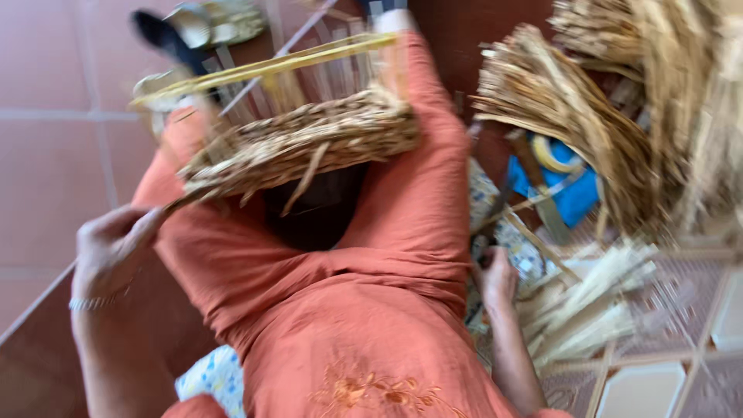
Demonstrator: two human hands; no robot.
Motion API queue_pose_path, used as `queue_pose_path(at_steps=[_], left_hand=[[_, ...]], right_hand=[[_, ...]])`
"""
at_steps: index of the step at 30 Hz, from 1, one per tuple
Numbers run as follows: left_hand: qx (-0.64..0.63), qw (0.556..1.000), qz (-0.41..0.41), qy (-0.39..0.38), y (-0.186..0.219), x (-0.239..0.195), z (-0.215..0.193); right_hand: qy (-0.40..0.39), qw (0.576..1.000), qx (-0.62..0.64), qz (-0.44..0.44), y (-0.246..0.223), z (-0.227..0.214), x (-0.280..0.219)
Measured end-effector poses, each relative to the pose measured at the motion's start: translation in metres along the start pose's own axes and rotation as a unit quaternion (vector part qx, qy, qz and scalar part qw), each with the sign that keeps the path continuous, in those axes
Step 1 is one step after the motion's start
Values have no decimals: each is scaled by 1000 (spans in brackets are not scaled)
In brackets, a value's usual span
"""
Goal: The person weaves dried palm leaves into a rectangular basket frame, interlacing strands through vertical supports. They occasionally use scissors to trim excess material and continue weaving along the basket's edge.
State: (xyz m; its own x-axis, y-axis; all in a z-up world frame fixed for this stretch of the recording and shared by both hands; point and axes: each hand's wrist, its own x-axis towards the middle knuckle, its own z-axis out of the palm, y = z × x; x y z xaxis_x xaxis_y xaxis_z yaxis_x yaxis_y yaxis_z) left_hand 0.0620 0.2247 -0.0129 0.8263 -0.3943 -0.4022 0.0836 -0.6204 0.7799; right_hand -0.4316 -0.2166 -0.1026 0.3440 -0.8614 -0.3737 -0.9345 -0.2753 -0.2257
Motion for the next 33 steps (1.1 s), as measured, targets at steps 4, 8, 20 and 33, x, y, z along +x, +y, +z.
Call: queue_pose_path(at_steps=[4,8,20,33], left_hand=[[-179,982,-6,-63,-1,-4,-19],[-232,968,27,-88,-10,-15,-35],[-16,997,66,-28,-32,-14,-21],[-60,984,138,101,-28,-7,-17]], right_hand=[[15,995,-43,-86,21,8,20],[18,997,17,-69,30,-1,32],[-276,911,244,-184,-144,-42,13],[-630,659,338,-233,-289,-61,-53]])
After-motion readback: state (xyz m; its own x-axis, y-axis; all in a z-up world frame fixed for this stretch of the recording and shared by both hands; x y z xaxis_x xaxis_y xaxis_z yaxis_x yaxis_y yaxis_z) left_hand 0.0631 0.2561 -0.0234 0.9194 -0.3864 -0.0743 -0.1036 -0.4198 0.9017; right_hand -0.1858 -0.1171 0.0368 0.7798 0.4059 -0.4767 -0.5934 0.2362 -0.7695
